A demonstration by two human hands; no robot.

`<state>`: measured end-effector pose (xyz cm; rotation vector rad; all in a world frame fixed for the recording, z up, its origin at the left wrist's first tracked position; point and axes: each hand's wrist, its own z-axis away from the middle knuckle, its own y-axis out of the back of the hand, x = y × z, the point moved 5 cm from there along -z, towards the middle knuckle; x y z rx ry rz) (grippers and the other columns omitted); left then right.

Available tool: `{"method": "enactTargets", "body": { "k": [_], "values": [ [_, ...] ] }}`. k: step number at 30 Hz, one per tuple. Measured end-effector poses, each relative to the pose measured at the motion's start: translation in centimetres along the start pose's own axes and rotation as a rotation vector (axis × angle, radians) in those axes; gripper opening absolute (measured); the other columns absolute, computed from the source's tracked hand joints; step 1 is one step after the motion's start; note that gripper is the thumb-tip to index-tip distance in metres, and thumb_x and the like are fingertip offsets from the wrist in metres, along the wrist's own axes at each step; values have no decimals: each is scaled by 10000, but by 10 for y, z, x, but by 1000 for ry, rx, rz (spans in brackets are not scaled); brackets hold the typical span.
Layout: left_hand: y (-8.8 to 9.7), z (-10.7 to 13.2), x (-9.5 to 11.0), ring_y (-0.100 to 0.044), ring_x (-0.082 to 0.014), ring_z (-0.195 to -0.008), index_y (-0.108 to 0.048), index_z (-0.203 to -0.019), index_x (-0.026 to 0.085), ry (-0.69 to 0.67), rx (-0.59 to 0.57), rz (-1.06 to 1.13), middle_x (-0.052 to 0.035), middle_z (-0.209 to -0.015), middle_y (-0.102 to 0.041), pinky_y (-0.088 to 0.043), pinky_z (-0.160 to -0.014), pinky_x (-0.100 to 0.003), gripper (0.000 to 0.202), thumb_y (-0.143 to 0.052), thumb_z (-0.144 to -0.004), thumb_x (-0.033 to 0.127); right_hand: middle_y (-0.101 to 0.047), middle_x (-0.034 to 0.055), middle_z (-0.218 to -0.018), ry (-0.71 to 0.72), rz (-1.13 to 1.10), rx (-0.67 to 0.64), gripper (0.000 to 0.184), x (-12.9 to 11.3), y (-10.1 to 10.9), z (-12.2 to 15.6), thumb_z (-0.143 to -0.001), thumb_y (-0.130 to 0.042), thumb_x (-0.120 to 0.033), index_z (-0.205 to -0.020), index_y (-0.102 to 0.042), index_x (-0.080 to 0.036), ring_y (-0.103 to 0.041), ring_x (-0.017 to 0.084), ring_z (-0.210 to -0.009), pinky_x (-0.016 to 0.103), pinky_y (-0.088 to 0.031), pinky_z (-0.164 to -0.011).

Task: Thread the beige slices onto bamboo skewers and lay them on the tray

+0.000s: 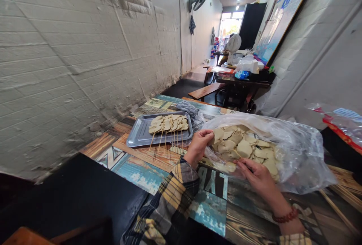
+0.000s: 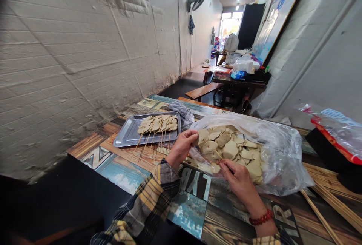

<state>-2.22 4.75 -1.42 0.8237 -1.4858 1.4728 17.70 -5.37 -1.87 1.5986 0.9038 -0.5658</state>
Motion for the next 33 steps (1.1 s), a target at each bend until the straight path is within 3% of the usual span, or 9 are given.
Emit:
{"method": "enactTargets", "body": {
  "k": [11, 27, 33],
  "values": [
    [-3, 2, 1, -343, -59, -512, -689, -667, 137, -3, -54, -42, 41, -544, -495, -208, -527, -250, 314, -832, -566, 397, -670, 45, -589, 12, -5, 29, 481, -7, 3, -2, -935, -499, -576, -798, -761, -196, -628, 210, -565, 305, -495, -574],
    [-5, 5, 4, -457, -77, -543, -740, -732, 124, -44, 1, -95, -4, -626, -626, -321, -561, -229, 269, -845, -579, 318, -586, -2, -531, -26, -17, 15, 487, -6, 0, -1, -948, -474, -603, -809, -730, -213, -578, 186, -526, 286, -452, -542],
    [0, 0, -3, -477, -83, -564, -739, -742, 123, -27, 20, -53, -10, -653, -634, -315, -556, -226, 281, -849, -580, 324, -627, 32, -551, -30, -45, 36, 483, -5, 0, -2, -933, -503, -617, -784, -729, -217, -601, 214, -543, 315, -477, -552]
  ]
}}
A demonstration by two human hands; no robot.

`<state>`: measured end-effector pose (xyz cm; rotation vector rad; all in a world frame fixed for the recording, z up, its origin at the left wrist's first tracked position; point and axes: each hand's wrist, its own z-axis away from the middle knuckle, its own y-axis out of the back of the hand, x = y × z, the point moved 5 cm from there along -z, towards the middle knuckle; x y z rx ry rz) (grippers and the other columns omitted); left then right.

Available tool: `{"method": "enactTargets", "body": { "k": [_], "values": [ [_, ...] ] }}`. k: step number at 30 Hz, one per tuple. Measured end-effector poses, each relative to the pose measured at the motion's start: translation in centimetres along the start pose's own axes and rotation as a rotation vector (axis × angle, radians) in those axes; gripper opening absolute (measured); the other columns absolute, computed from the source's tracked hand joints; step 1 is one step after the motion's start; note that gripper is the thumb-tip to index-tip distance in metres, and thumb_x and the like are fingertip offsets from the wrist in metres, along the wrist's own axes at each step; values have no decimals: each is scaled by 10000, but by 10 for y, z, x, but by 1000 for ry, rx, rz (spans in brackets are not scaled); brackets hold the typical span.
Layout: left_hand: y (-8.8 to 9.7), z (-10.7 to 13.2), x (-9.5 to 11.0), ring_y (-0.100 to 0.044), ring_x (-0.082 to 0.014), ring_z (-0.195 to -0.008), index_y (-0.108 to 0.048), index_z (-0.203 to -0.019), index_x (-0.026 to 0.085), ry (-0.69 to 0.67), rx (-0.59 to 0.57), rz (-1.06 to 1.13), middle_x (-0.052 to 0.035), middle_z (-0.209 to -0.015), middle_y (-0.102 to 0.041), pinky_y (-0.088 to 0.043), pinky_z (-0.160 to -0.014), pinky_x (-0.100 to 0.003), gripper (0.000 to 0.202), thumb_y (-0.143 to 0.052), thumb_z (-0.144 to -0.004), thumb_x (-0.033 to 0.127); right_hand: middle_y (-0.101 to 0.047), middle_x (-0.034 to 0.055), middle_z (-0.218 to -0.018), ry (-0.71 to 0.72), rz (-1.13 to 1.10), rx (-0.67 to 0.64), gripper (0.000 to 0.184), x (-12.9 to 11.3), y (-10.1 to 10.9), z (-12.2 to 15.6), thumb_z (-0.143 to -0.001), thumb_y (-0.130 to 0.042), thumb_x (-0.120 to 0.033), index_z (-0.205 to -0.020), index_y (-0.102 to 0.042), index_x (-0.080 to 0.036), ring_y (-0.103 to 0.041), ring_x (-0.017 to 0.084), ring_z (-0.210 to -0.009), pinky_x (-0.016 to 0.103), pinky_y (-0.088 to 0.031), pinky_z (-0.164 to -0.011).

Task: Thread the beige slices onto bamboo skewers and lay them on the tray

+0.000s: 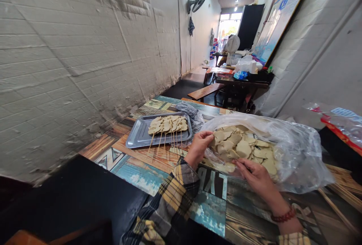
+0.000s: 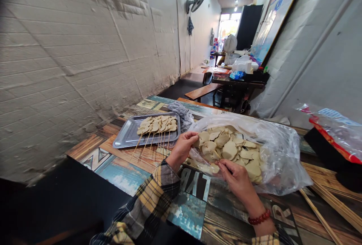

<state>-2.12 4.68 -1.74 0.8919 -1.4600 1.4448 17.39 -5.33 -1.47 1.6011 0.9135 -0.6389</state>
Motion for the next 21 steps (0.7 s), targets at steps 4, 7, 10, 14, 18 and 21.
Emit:
{"method": "enactTargets", "body": {
  "k": [4, 7, 10, 14, 18, 21],
  "values": [
    [3, -2, 0, -482, -83, -583, -734, -749, 125, -3, 24, 53, -7, -668, -633, -325, -569, -224, 287, -852, -568, 315, -633, 28, -565, 13, 3, -11, 489, 2, -1, 0, -936, -502, -607, -805, -750, -206, -603, 207, -539, 306, -478, -548],
    [4, -1, 3, -438, -71, -559, -725, -735, 133, -14, 40, 83, 9, -636, -603, -299, -554, -224, 292, -856, -557, 324, -620, 26, -546, 18, 15, 9, 491, 2, 1, -1, -925, -517, -609, -794, -761, -204, -596, 205, -528, 301, -481, -540],
    [2, 0, 3, -433, -72, -557, -721, -724, 135, -4, 25, 83, 9, -627, -599, -278, -545, -226, 305, -862, -541, 335, -637, 25, -557, 24, 27, 8, 475, 1, 1, 0, -933, -510, -590, -783, -759, -215, -608, 202, -541, 289, -482, -541],
    [0, 0, 1, -410, -64, -527, -719, -718, 129, 31, 7, 66, 17, -602, -581, -246, -528, -231, 322, -869, -525, 338, -670, 30, -582, 44, 46, 8, 462, 1, 1, 0, -945, -501, -561, -753, -747, -220, -628, 203, -554, 286, -498, -556],
    [-2, 0, 1, -344, -49, -490, -710, -703, 122, 43, -26, 85, 47, -532, -505, -209, -518, -238, 321, -865, -530, 343, -757, 72, -698, 57, 46, 42, 450, 3, 1, 0, -931, -522, -559, -773, -767, -216, -696, 238, -650, 312, -547, -623],
    [-1, -1, -1, -352, -50, -491, -701, -689, 120, 53, -22, 115, 50, -524, -498, -217, -521, -240, 324, -873, -520, 337, -796, 100, -798, 57, 39, 67, 444, 3, 2, 0, -919, -534, -546, -804, -784, -198, -736, 260, -735, 332, -576, -701]
  ]
}}
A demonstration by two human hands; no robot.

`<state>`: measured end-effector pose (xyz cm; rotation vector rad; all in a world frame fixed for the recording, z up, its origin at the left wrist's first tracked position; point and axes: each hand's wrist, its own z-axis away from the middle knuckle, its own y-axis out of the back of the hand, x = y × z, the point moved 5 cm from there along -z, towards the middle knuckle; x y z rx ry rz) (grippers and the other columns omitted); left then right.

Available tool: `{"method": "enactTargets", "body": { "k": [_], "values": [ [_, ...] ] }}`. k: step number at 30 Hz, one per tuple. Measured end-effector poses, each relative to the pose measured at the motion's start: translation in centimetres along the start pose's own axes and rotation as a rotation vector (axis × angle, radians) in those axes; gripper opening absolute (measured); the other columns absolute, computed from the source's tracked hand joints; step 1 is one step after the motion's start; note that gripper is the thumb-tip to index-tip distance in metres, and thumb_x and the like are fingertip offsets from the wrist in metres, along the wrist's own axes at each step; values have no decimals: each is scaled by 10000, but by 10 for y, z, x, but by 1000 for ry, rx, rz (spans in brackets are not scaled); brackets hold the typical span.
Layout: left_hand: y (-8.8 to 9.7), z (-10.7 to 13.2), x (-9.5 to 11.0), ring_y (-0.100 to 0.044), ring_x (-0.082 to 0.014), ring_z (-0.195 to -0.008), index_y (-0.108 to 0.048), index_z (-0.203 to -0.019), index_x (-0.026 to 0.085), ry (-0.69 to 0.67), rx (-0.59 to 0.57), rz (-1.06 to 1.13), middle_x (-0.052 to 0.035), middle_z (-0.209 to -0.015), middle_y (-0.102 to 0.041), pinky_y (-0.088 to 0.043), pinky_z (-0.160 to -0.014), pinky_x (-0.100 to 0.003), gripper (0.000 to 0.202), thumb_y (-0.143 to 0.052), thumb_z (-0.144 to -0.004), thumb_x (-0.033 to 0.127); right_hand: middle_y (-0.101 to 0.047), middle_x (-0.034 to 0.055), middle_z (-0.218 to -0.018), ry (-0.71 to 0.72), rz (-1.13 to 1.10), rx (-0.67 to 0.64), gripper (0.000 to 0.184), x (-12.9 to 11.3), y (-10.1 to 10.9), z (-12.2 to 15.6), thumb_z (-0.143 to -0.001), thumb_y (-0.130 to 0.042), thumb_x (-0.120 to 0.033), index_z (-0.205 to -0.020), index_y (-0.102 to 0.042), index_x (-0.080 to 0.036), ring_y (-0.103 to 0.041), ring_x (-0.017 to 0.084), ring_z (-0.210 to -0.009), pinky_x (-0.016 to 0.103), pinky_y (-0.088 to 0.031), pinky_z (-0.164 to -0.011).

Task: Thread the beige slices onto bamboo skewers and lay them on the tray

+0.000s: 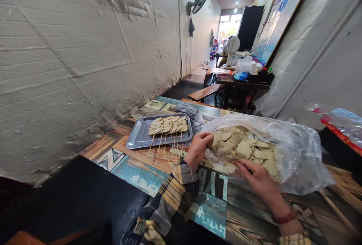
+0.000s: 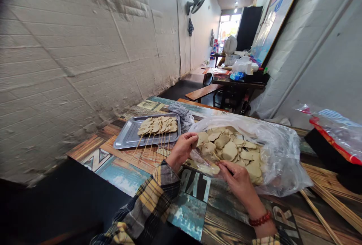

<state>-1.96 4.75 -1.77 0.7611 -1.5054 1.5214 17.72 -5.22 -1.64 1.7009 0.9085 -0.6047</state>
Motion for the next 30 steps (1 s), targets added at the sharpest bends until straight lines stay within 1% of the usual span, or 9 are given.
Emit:
{"method": "enactTargets", "body": {
  "k": [5, 7, 10, 12, 14, 16, 20, 25, 30],
  "values": [
    [5, -3, -6, -432, -69, -526, -714, -704, 124, 32, 40, 54, 24, -588, -568, -264, -529, -239, 343, -895, -487, 318, -799, 93, -790, 9, -6, 2, 401, 2, 0, 0, -904, -556, -505, -808, -793, -196, -745, 252, -724, 312, -582, -680],
    [4, -3, -7, -428, -67, -524, -715, -697, 125, 37, 31, 68, 28, -579, -560, -261, -528, -237, 337, -899, -486, 313, -802, 100, -801, -4, -14, 1, 395, 5, 0, 0, -902, -561, -495, -812, -799, -194, -750, 262, -743, 324, -588, -695],
    [3, -2, -7, -409, -57, -504, -716, -684, 124, 47, 12, 81, 34, -559, -553, -253, -519, -233, 338, -904, -468, 305, -816, 110, -895, -33, -37, -11, 378, 9, -2, 1, -897, -573, -482, -879, -815, -192, -760, 281, -812, 350, -597, -750],
    [2, -1, -7, -418, -56, -500, -717, -682, 125, 56, 10, 88, 32, -560, -563, -260, -517, -228, 343, -908, -455, 298, -816, 113, -919, -40, -49, -21, 377, 11, -2, 1, -897, -575, -480, -904, -818, -191, -758, 286, -826, 364, -598, -765],
    [1, 0, -7, -431, -59, -503, -719, -686, 125, 66, 9, 86, 28, -571, -578, -272, -518, -227, 349, -911, -451, 297, -810, 116, -882, -35, -51, -21, 383, 10, -2, 1, -900, -573, -485, -894, -817, -190, -751, 287, -802, 372, -595, -754],
    [1, 0, -8, -436, -62, -506, -722, -694, 124, 75, 10, 77, 22, -583, -590, -281, -520, -230, 355, -910, -453, 303, -790, 105, -786, -30, -47, -13, 396, 8, -2, 1, -905, -566, -500, -887, -816, -193, -737, 277, -745, 365, -587, -723],
    [1, 0, -10, -419, -58, -503, -716, -693, 124, 77, 5, 59, 25, -575, -576, -274, -522, -232, 348, -899, -467, 313, -677, 49, -576, -29, -22, -4, 451, 5, -3, 0, -904, -547, -561, -843, -805, -197, -669, 232, -593, 323, -542, -625],
    [-1, 0, -9, -406, -56, -503, -714, -697, 126, 31, 8, 33, 33, -571, -563, -262, -522, -234, 324, -879, -494, 317, -611, 20, -532, -41, -5, -19, 468, -1, -4, 0, -907, -522, -561, -808, -776, -181, -582, 187, -511, 289, -474, -544],
    [-4, 1, -5, -430, -68, -527, -715, -695, 128, -20, 11, -12, 17, -606, -589, -274, -525, -238, 302, -859, -521, 328, -586, 5, -529, -50, -37, -35, 448, -8, -4, 1, -924, -505, -551, -738, -718, -204, -568, 178, -514, 273, -446, -528]
  ]
}}
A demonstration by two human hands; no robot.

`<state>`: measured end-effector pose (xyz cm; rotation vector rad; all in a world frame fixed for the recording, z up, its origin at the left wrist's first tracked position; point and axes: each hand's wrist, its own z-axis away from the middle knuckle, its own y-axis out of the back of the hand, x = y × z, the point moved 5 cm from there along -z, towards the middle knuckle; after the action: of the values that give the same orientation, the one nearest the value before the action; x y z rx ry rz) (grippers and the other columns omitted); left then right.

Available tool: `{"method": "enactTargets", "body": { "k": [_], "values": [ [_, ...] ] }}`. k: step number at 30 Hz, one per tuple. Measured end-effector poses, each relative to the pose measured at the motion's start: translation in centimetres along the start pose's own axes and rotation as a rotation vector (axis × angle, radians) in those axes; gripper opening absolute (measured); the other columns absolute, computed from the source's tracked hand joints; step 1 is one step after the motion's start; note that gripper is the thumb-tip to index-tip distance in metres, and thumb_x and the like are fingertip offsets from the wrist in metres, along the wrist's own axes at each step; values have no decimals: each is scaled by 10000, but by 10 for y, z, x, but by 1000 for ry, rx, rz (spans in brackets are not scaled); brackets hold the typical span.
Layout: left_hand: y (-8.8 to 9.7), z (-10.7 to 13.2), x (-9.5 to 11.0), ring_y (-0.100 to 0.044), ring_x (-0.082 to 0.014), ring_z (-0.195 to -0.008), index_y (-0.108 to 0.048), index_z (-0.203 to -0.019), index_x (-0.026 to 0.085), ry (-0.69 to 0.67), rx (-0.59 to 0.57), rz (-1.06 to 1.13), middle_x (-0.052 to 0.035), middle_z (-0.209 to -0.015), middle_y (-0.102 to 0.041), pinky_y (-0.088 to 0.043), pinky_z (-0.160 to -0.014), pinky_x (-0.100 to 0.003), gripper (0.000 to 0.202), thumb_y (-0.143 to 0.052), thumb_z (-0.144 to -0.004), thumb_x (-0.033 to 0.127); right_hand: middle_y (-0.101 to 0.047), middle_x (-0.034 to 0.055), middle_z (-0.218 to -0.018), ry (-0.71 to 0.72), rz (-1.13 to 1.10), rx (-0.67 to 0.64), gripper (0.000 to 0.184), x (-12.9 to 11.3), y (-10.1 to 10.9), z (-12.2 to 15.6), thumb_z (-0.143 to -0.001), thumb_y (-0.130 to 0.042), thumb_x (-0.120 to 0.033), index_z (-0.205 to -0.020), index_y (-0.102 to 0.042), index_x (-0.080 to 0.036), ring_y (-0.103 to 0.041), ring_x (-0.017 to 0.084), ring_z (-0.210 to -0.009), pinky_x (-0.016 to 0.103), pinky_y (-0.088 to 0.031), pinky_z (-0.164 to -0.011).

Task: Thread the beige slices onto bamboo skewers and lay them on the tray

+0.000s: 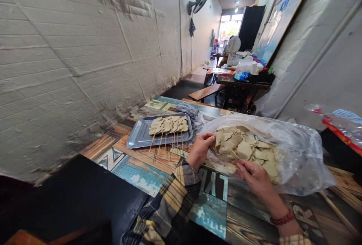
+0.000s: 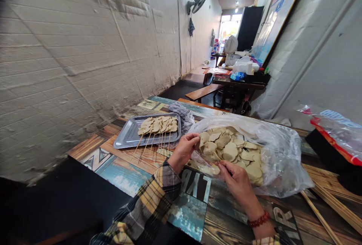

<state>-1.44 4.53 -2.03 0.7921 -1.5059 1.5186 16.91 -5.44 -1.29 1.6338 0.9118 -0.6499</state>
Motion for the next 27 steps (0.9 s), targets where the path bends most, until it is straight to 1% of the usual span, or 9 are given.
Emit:
{"method": "enactTargets", "body": {
  "k": [6, 11, 13, 17, 19, 23, 27],
  "values": [
    [0, 0, 1, -412, -64, -527, -716, -698, 132, -34, -15, -23, 21, -601, -582, -275, -536, -235, 286, -843, -548, 339, -575, 3, -529, -7, 0, -2, 452, 3, -2, 0, -915, -505, -563, -737, -698, -196, -549, 177, -505, 284, -431, -528],
    [0, 1, 6, -460, -80, -565, -738, -724, 130, -124, 3, -148, -1, -641, -627, -342, -587, -237, 214, -795, -616, 306, -538, -23, -495, -34, -15, -23, 443, 4, -4, 1, -930, -487, -560, -763, -696, -206, -536, 167, -481, 275, -416, -510],
    [0, 1, 7, -467, -85, -571, -741, -724, 130, -138, 5, -187, -3, -642, -629, -353, -597, -240, 195, -780, -632, 298, -535, -26, -490, -36, -20, -28, 443, 3, -4, 1, -929, -488, -563, -738, -680, -212, -532, 164, -478, 275, -417, -514],
    [-1, 2, 7, -450, -84, -561, -740, -715, 131, -130, 1, -188, 1, -630, -616, -348, -596, -241, 184, -772, -639, 295, -540, -18, -507, -35, -34, -32, 460, 1, -4, 1, -933, -491, -573, -670, -625, -220, -536, 164, -495, 280, -416, -525],
    [-2, 2, 8, -434, -81, -554, -738, -705, 130, -112, -6, -181, 4, -622, -603, -336, -592, -241, 180, -777, -636, 292, -541, -16, -511, -38, -43, -35, 464, 1, -5, 1, -932, -497, -580, -667, -620, -219, -537, 167, -502, 285, -419, -534],
    [-3, 3, 8, -411, -76, -554, -728, -684, 128, -81, -21, -183, 10, -613, -585, -309, -588, -238, 183, -795, -627, 289, -540, -21, -504, -70, -97, -37, 461, 4, -7, 1, -915, -509, -603, -761, -679, -203, -531, 173, -497, 292, -424, -534],
    [-3, 2, 6, -400, -74, -560, -717, -680, 125, -66, -48, -180, 15, -607, -571, -293, -585, -236, 213, -803, -622, 311, -515, -36, -504, -124, -215, -60, 449, 8, -10, 2, -897, -548, -601, -816, -697, -186, -498, 160, -490, 284, -409, -526]
  ]
}}
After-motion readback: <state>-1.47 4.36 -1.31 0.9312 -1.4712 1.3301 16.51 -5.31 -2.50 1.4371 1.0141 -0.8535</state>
